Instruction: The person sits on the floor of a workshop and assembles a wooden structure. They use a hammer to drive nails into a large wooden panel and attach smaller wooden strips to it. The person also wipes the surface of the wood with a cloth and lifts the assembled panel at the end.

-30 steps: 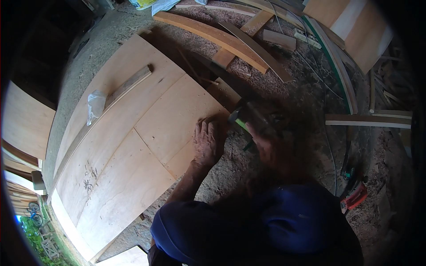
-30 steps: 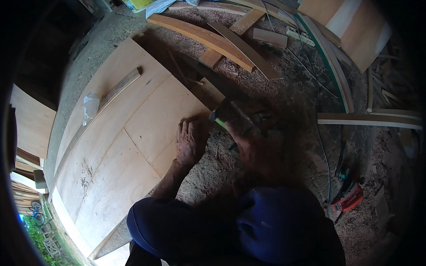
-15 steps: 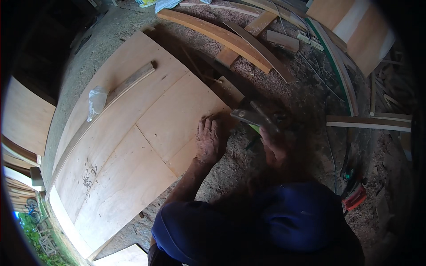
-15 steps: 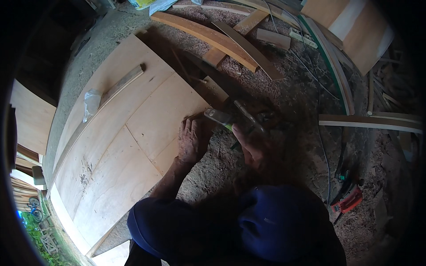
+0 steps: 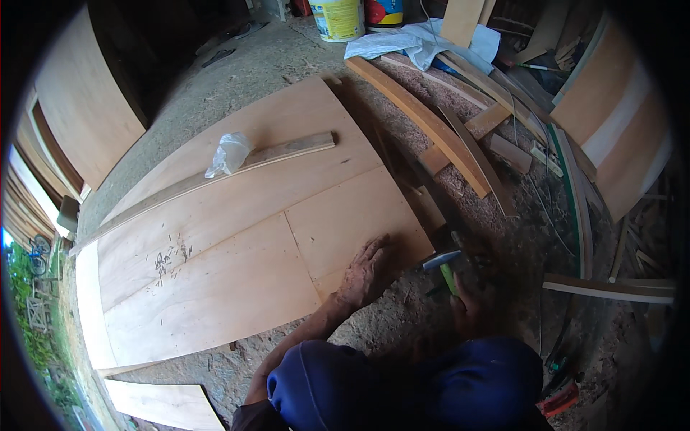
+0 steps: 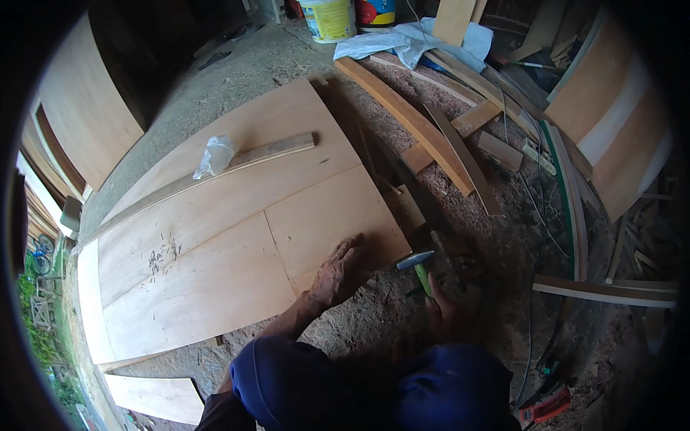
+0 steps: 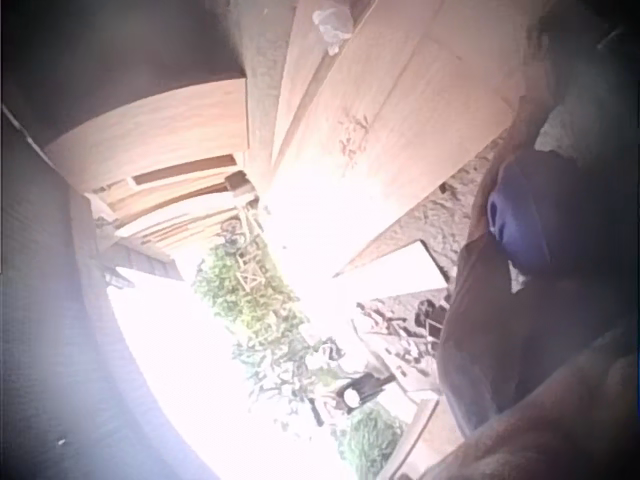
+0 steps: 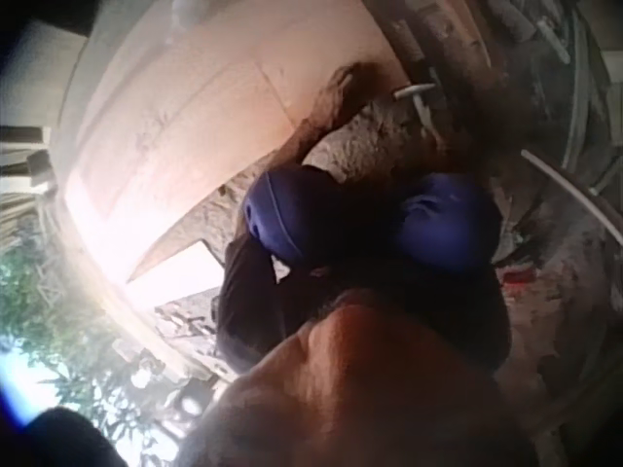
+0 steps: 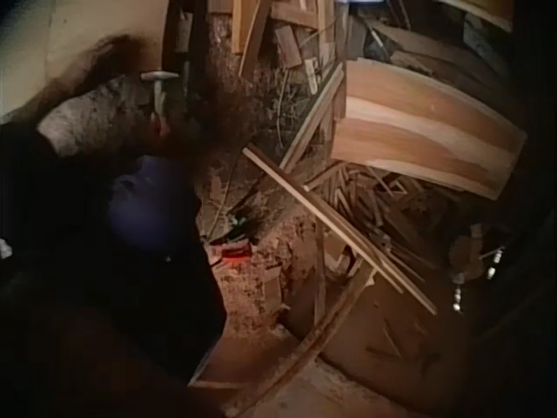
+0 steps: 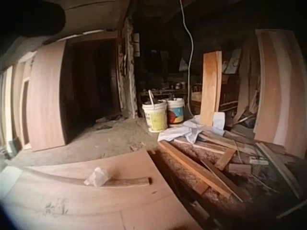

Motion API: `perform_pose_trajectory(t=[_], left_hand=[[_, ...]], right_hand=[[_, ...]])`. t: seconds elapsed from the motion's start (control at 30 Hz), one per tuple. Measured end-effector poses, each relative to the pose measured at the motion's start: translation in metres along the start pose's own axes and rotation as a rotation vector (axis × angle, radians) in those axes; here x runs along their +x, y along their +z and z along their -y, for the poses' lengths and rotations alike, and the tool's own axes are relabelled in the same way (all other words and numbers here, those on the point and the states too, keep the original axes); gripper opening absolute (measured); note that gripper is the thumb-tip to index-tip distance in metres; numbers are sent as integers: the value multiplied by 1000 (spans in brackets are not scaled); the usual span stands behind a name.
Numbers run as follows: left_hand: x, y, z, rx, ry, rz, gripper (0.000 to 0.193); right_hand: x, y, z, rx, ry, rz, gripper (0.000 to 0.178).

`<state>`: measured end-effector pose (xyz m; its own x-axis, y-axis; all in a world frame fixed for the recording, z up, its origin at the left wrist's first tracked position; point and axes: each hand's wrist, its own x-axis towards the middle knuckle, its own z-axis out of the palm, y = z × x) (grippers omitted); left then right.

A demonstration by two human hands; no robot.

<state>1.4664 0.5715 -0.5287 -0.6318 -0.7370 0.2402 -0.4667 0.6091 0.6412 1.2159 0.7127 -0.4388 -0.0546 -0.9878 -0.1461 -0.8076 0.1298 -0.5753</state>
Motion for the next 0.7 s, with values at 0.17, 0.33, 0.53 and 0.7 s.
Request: perform_pose_trajectory(t=[0.17, 0.33, 0.53, 0.7], left_hand=[[-87, -85, 44, 237, -271, -322, 52], [-203, -169, 114, 454, -723, -595, 52], [-307, -215, 172, 560, -1173, -685, 83], [-361, -261, 172, 658, -1393, -683, 89]], right_hand=[[-12, 13, 1, -58, 50, 46, 47], [-11, 27, 8, -181, 70, 125, 43], [5, 15, 2, -355, -60, 280, 39], [92, 29, 61, -374, -473, 259, 37]])
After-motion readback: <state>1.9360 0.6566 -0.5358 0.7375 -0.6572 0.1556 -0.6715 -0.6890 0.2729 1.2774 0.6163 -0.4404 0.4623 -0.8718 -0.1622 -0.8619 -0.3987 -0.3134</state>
